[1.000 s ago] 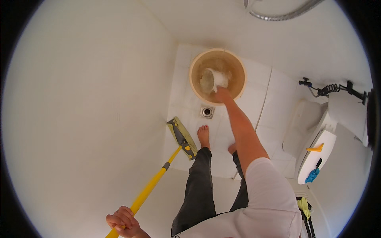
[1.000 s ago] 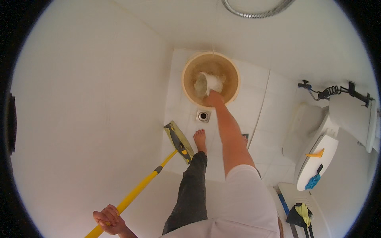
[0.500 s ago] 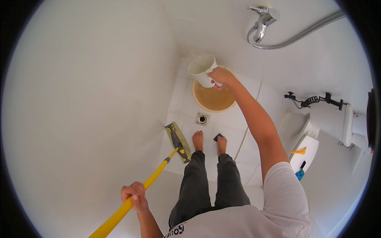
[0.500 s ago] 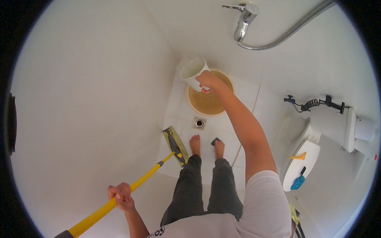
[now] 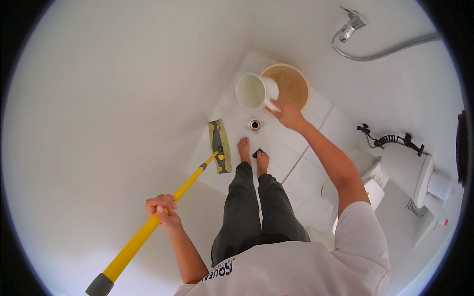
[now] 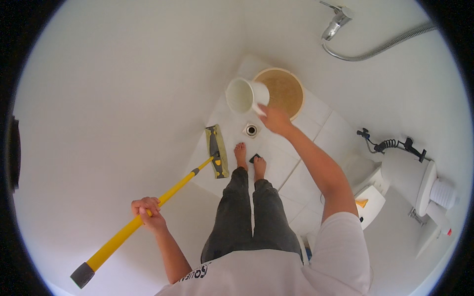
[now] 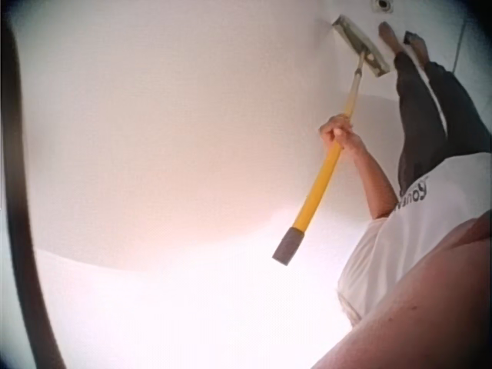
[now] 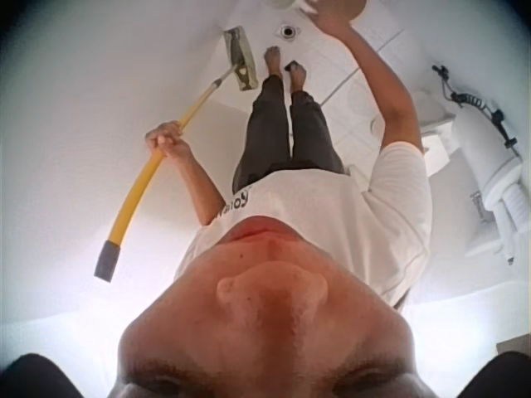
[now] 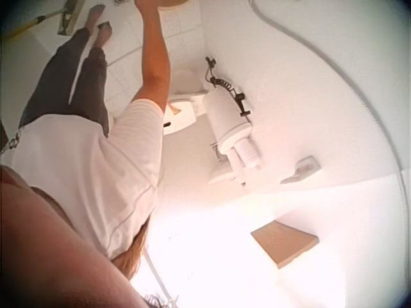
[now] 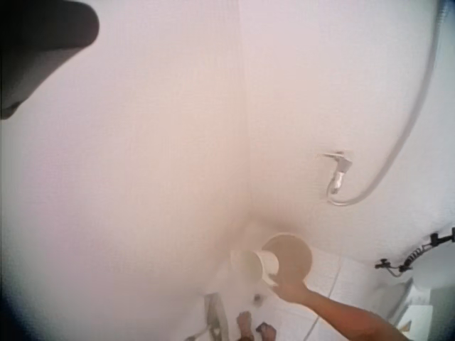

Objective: The person mops a tiled bathroom floor using a squeegee and pours water from a dipper to rinse the surface near a floor drain.

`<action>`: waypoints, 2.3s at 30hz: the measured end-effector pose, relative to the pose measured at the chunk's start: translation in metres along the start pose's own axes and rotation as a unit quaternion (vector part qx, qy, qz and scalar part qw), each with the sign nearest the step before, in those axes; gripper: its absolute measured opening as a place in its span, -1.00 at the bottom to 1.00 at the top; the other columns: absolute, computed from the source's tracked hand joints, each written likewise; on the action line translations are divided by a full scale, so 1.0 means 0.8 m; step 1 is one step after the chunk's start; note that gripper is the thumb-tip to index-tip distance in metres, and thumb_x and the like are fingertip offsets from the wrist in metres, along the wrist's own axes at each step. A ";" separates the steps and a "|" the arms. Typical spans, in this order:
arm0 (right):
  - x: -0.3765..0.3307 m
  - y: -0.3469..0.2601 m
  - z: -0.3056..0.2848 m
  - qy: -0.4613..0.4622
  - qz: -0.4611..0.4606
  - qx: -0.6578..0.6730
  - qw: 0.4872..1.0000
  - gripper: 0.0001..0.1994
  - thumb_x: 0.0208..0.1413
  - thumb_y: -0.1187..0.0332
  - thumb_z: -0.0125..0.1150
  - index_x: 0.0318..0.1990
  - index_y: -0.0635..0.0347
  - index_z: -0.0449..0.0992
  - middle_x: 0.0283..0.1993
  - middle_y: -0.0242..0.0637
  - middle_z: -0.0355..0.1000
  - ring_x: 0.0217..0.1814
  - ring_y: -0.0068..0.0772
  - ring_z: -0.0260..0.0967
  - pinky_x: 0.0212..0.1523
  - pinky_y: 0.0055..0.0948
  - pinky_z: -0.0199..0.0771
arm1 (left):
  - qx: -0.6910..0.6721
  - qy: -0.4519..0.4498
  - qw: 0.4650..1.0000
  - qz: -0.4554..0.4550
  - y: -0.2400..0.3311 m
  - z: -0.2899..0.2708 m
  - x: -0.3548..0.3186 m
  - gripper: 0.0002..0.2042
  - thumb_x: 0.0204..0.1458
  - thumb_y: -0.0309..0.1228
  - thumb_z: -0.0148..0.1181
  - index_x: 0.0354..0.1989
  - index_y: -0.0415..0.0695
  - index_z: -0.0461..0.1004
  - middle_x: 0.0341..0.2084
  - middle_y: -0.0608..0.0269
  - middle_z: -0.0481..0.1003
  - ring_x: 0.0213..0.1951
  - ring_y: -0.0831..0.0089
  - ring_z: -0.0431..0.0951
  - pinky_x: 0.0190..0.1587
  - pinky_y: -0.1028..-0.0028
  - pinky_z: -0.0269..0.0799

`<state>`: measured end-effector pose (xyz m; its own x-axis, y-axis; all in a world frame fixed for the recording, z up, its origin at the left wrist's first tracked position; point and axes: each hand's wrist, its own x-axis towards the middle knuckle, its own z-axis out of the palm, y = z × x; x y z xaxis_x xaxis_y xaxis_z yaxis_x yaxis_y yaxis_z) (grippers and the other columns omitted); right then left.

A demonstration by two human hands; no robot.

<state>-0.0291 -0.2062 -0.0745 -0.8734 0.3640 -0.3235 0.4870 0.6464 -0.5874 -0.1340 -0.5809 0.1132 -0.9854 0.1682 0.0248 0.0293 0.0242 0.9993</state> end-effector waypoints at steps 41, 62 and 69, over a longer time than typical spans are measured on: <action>0.047 0.133 0.348 -0.136 0.342 -0.318 0.874 -0.61 -0.07 0.32 0.02 -0.02 0.15 0.30 -0.29 -0.23 0.41 -0.20 -0.32 0.40 -0.54 -0.25 0.40 | -0.089 -0.240 0.964 0.073 -0.091 -0.086 0.019 -0.67 0.06 -0.10 -0.14 -0.49 -0.14 0.23 -0.88 0.42 0.10 -0.83 0.62 0.06 -0.72 0.58 0.05; -0.276 0.176 0.118 0.235 0.142 0.859 0.433 -0.71 0.06 0.21 -0.03 -0.14 0.18 0.29 -0.61 -0.39 0.22 -0.75 -0.57 0.09 -0.74 -0.61 0.10 | 0.013 -0.228 0.973 0.027 0.000 0.080 -0.046 -0.69 0.12 -0.20 -0.22 -0.64 -0.04 0.08 -0.86 0.45 0.00 -0.78 0.68 -0.04 -0.65 0.67 -0.06; -0.305 0.262 0.066 0.228 0.111 0.886 0.389 -0.75 0.07 0.20 -0.03 -0.19 0.15 0.28 -0.60 -0.38 0.23 -0.72 -0.58 0.09 -0.72 -0.61 0.11 | 0.066 -0.180 0.981 0.019 0.009 0.124 -0.076 -0.69 0.12 -0.21 -0.25 -0.64 -0.03 0.06 -0.84 0.46 -0.03 -0.76 0.68 -0.09 -0.65 0.66 -0.11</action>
<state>0.2854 -0.1949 -0.1580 -0.5225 0.6216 -0.5837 -0.5701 -0.7637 -0.3029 -0.0573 -0.4930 0.1157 -0.8611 0.5077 0.0271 0.1104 0.1346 0.9847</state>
